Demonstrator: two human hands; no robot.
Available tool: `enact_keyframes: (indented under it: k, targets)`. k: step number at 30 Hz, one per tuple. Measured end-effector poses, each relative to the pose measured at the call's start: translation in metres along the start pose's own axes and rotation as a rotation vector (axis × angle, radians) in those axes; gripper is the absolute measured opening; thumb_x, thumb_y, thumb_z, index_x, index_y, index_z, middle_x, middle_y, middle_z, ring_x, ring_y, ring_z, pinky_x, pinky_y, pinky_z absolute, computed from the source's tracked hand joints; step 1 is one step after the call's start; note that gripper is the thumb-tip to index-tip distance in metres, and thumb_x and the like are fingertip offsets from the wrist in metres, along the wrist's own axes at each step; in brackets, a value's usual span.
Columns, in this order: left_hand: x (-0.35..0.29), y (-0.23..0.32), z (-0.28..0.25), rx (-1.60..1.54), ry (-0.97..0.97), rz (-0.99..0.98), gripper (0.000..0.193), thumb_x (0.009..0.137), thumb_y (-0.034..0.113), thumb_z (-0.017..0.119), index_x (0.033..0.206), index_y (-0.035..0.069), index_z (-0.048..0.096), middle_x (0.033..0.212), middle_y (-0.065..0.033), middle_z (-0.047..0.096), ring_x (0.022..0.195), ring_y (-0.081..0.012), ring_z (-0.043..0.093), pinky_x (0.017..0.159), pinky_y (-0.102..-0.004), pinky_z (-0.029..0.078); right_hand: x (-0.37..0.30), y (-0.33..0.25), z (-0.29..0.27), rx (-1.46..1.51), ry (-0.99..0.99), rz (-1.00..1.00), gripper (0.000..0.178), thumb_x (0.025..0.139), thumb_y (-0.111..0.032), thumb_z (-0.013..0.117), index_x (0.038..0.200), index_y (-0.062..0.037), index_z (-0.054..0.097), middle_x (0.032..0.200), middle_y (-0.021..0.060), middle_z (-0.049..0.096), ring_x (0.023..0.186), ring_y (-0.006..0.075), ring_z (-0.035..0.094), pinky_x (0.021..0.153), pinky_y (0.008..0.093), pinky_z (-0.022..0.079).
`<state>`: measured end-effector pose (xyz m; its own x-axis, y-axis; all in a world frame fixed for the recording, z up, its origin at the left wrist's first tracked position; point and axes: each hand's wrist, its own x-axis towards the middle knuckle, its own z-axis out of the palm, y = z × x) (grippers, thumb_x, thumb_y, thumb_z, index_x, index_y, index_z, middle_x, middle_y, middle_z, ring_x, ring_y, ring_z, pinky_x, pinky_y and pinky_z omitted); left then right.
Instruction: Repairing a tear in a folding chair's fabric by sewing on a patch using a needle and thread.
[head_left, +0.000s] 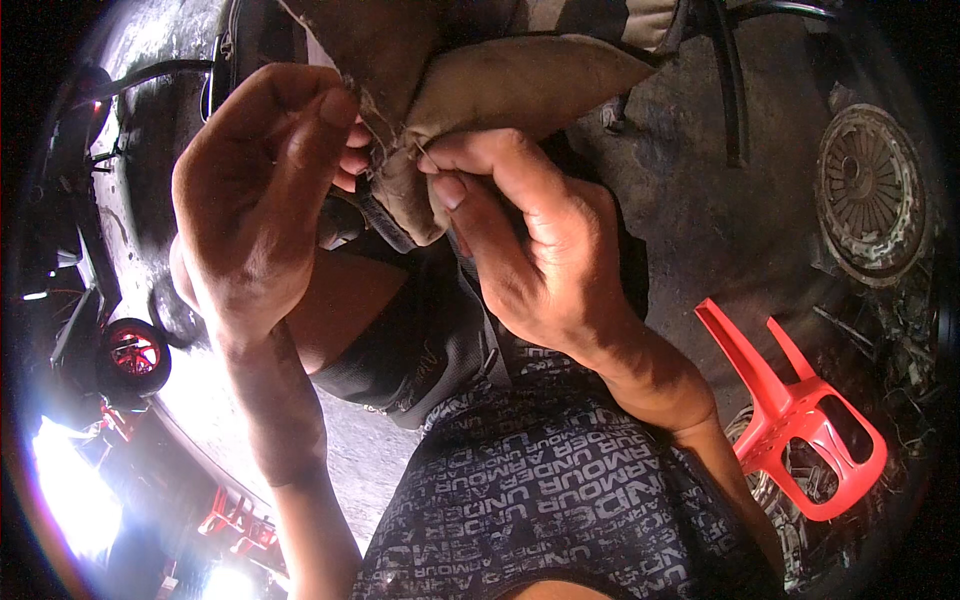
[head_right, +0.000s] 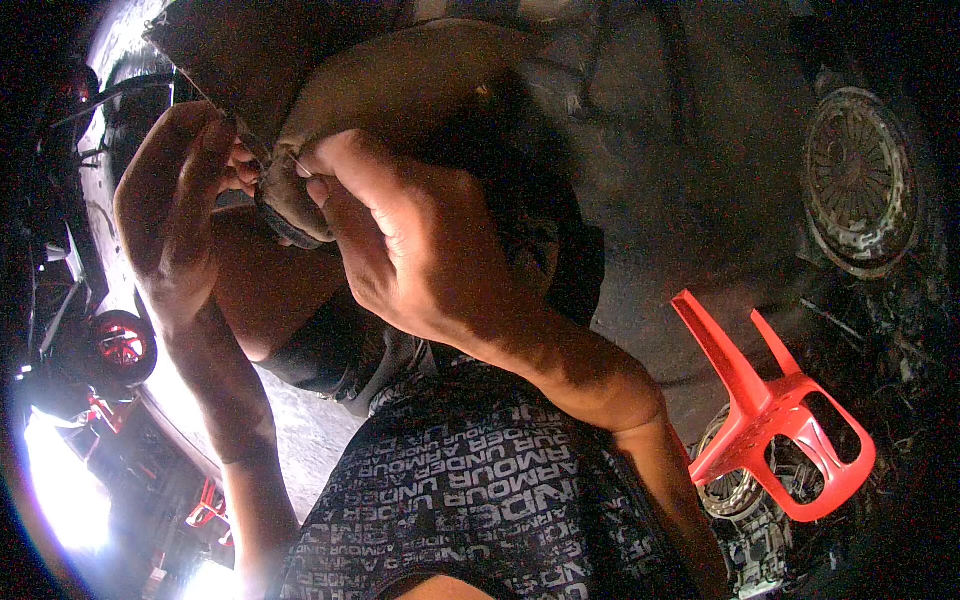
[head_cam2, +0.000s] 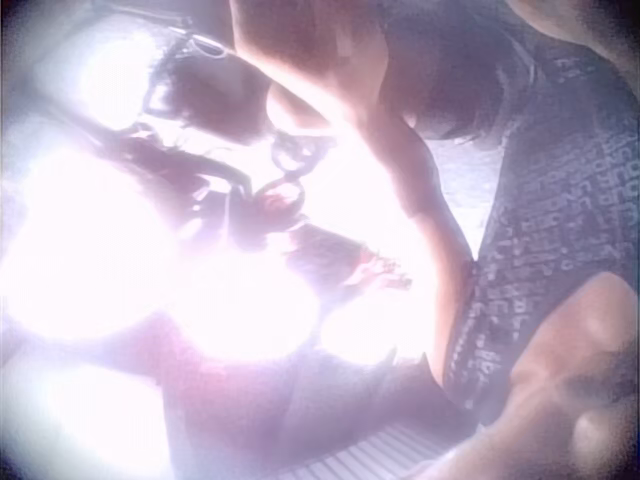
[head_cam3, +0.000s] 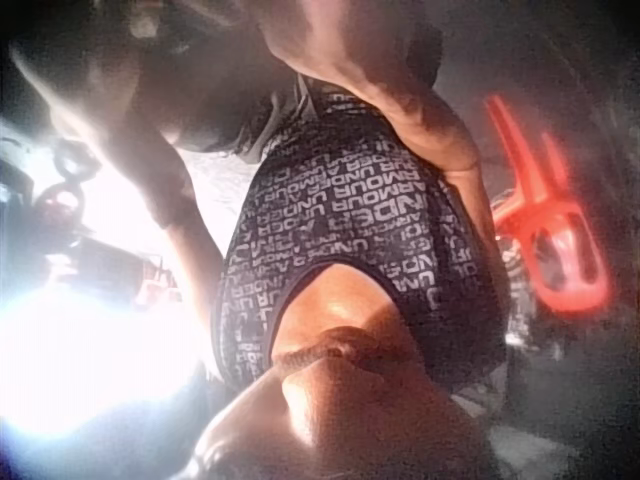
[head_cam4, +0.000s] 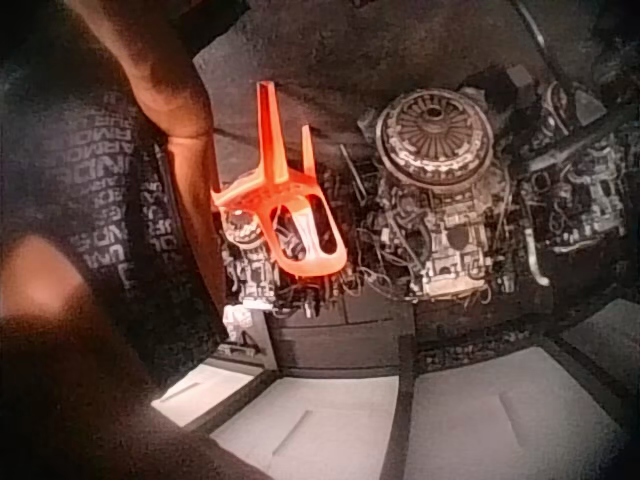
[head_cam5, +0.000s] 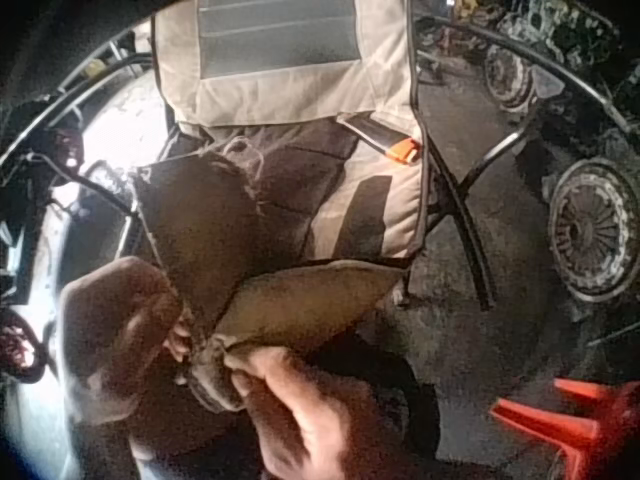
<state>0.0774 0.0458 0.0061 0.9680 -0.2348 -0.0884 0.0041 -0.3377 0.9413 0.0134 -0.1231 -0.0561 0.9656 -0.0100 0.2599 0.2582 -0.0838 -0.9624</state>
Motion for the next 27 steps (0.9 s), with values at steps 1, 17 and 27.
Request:
enact_keyframes:
  k: [1,17,27]
  targets:
    - [0.000,0.000,0.000,-0.012,-0.005,0.006,0.019,0.097,0.013,0.064,0.108,-0.004,0.065,0.085,-0.0046,0.067,0.075,-0.0093,0.062,0.068,-0.0226,0.050,0.000,-0.001,0.000,-0.005,0.002,0.015,0.011,0.097,0.001,0.057,0.106,-0.0006,0.062,0.067,0.0017,0.061,0.056,0.0049,0.056,0.050,0.0227,0.045]
    - [0.000,0.005,-0.004,0.117,-0.059,0.046,0.032,0.097,0.021,0.061,0.110,-0.008,0.063,0.091,-0.0092,0.066,0.080,-0.0146,0.064,0.071,-0.0268,0.052,0.010,-0.007,-0.013,-0.164,-0.069,-0.017,0.007,0.094,0.002,0.059,0.099,0.0013,0.064,0.086,0.0116,0.071,0.076,0.0158,0.071,0.066,0.0269,0.054]
    - [-0.016,0.016,0.031,0.628,0.154,0.375,0.032,0.070,0.004,0.083,0.101,0.011,0.075,0.103,-0.0087,0.069,0.081,-0.0145,0.070,0.065,-0.0289,0.060,0.005,-0.006,-0.013,-0.008,-0.079,0.067,0.017,0.098,-0.001,0.054,0.113,0.0017,0.061,0.088,0.0068,0.067,0.080,0.0100,0.062,0.070,0.0261,0.050]
